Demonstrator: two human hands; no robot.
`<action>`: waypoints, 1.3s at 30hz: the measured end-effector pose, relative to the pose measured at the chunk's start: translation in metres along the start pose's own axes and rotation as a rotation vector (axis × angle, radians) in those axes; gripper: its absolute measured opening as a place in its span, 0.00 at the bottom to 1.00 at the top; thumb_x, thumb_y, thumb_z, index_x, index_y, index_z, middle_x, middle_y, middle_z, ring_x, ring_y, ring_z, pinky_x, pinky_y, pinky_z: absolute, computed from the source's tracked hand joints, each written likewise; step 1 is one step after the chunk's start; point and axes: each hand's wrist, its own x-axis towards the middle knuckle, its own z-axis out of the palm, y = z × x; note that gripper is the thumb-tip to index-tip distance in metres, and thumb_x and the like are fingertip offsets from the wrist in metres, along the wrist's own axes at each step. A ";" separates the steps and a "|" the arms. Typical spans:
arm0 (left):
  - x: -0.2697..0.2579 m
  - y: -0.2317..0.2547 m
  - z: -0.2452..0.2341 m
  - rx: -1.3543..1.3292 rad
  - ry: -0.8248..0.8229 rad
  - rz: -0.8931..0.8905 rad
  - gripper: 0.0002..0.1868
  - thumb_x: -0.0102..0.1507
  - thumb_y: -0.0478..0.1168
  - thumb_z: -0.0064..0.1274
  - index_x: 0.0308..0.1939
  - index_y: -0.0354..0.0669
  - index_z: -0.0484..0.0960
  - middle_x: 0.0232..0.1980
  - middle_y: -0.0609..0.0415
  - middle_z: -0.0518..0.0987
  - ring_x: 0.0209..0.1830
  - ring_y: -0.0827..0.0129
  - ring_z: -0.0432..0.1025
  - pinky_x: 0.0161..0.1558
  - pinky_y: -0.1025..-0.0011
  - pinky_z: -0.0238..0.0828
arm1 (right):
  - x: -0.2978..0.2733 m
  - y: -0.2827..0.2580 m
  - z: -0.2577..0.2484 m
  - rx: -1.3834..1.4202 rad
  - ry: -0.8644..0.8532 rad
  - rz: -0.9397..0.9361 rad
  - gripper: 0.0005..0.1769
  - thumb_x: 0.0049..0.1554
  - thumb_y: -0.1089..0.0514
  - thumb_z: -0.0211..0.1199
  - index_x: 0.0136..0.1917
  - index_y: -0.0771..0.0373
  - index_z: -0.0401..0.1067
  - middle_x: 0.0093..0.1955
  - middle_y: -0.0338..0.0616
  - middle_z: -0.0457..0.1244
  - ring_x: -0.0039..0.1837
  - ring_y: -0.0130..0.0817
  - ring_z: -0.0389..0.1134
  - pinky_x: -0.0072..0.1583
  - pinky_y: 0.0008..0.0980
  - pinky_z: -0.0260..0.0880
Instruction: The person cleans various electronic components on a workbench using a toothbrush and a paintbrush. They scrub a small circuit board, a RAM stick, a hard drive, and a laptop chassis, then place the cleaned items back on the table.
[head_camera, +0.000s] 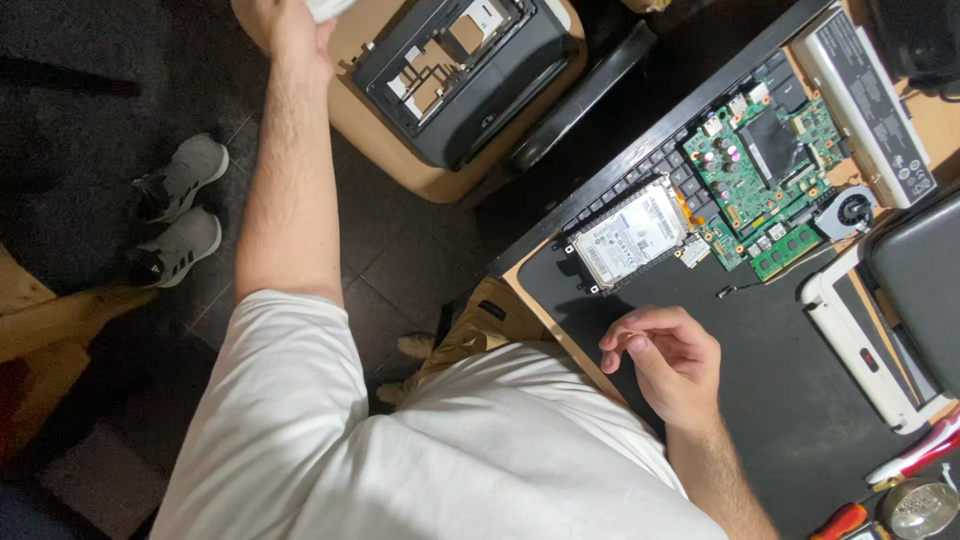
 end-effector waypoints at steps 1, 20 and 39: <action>-0.004 0.000 0.001 0.000 -0.003 -0.002 0.32 0.65 0.39 0.71 0.71 0.33 0.81 0.73 0.27 0.90 0.69 0.36 0.89 0.68 0.36 0.97 | 0.000 -0.006 0.003 -0.002 0.003 -0.001 0.10 0.71 0.75 0.63 0.64 0.80 0.78 0.43 0.74 0.75 0.39 0.48 0.81 0.45 0.46 0.90; -0.405 0.099 -0.050 0.198 -0.618 0.155 0.30 0.77 0.42 0.63 0.82 0.38 0.82 0.80 0.38 0.87 0.80 0.46 0.84 0.82 0.43 0.88 | -0.044 -0.052 -0.001 0.029 0.179 -0.048 0.38 0.76 0.52 0.73 0.89 0.68 0.61 0.81 0.73 0.69 0.67 0.55 0.82 0.68 0.52 0.89; -0.658 0.014 0.046 1.486 -1.691 0.345 0.71 0.59 0.59 0.86 0.95 0.30 0.63 0.71 0.21 0.87 0.57 0.26 0.88 0.58 0.31 0.86 | -0.317 -0.040 -0.098 -0.309 0.963 0.025 0.51 0.69 0.65 0.73 0.98 0.68 0.54 0.66 0.59 0.73 0.64 0.42 0.80 0.60 0.38 0.90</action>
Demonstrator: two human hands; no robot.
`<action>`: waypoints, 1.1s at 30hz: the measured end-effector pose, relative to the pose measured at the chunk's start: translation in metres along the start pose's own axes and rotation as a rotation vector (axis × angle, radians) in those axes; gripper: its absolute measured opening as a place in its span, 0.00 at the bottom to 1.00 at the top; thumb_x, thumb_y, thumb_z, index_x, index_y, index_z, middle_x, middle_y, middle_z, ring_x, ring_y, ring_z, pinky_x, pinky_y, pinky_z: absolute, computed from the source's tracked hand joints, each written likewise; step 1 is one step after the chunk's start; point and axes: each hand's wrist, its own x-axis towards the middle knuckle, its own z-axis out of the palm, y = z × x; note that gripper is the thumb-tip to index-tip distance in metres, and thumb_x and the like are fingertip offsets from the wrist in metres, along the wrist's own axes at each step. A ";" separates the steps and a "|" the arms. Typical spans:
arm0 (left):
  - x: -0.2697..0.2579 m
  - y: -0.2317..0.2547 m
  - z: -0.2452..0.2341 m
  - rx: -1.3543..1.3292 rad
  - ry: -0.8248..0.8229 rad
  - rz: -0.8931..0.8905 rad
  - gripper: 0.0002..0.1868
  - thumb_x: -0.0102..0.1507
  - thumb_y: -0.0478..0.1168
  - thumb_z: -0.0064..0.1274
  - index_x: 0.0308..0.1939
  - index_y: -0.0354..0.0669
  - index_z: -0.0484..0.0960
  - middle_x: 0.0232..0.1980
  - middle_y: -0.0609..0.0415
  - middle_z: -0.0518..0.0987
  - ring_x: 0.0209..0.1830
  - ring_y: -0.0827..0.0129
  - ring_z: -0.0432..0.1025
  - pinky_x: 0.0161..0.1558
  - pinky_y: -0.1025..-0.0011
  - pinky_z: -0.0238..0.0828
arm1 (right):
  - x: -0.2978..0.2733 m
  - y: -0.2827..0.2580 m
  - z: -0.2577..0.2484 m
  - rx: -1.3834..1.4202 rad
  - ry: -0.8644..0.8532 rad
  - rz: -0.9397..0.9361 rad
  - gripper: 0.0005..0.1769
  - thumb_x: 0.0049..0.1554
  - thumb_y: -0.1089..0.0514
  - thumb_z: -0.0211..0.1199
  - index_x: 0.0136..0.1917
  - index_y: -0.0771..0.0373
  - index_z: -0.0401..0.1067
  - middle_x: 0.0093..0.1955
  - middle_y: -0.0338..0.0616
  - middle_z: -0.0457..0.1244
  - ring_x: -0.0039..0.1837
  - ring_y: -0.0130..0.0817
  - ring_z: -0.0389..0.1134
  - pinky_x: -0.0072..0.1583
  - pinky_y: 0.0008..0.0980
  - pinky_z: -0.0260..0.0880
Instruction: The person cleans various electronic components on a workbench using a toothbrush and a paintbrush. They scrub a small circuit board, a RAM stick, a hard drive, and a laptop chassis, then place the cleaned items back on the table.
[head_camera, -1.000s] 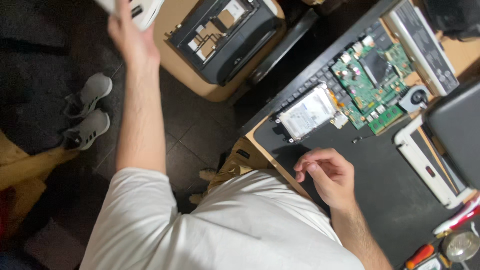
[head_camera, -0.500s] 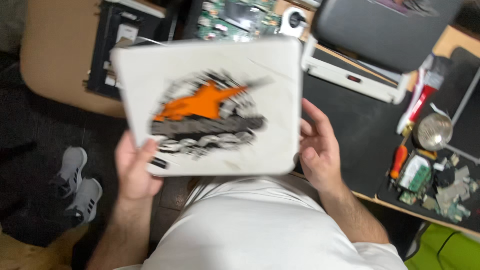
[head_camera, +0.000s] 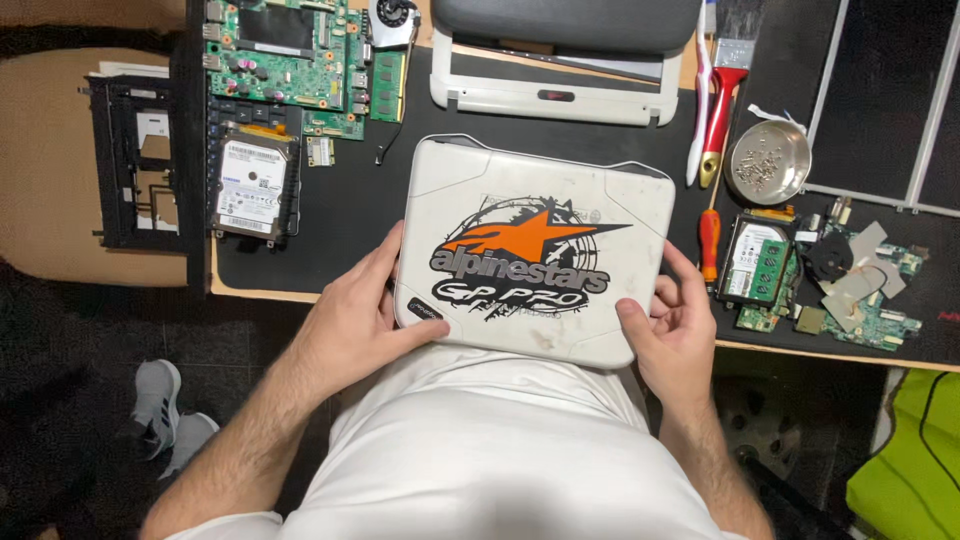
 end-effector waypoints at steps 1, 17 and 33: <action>0.000 -0.001 0.001 0.009 -0.002 0.003 0.71 0.59 0.59 0.86 0.95 0.30 0.63 0.71 0.21 0.87 0.57 0.26 0.88 0.58 0.31 0.86 | 0.002 -0.002 -0.004 0.008 0.005 -0.002 0.51 0.69 0.65 0.73 0.98 0.68 0.54 0.66 0.59 0.73 0.64 0.42 0.80 0.60 0.38 0.90; -0.004 -0.068 0.002 0.542 0.322 0.655 0.53 0.65 0.78 0.74 0.80 0.42 0.89 0.65 0.49 0.85 0.59 0.54 0.82 0.63 0.52 0.80 | -0.011 -0.055 -0.013 -0.584 -0.160 -0.074 0.76 0.43 0.61 0.97 0.96 0.76 0.60 0.66 0.61 0.63 0.49 0.42 0.75 0.42 0.35 0.85; 0.076 -0.048 -0.023 0.591 0.357 1.217 0.47 0.74 0.83 0.47 0.65 0.46 0.94 0.64 0.47 0.93 0.67 0.54 0.89 0.74 0.56 0.88 | 0.002 -0.064 -0.020 -0.685 -0.343 0.074 0.78 0.45 0.59 0.96 0.98 0.67 0.55 0.72 0.53 0.66 0.50 0.41 0.77 0.43 0.40 0.86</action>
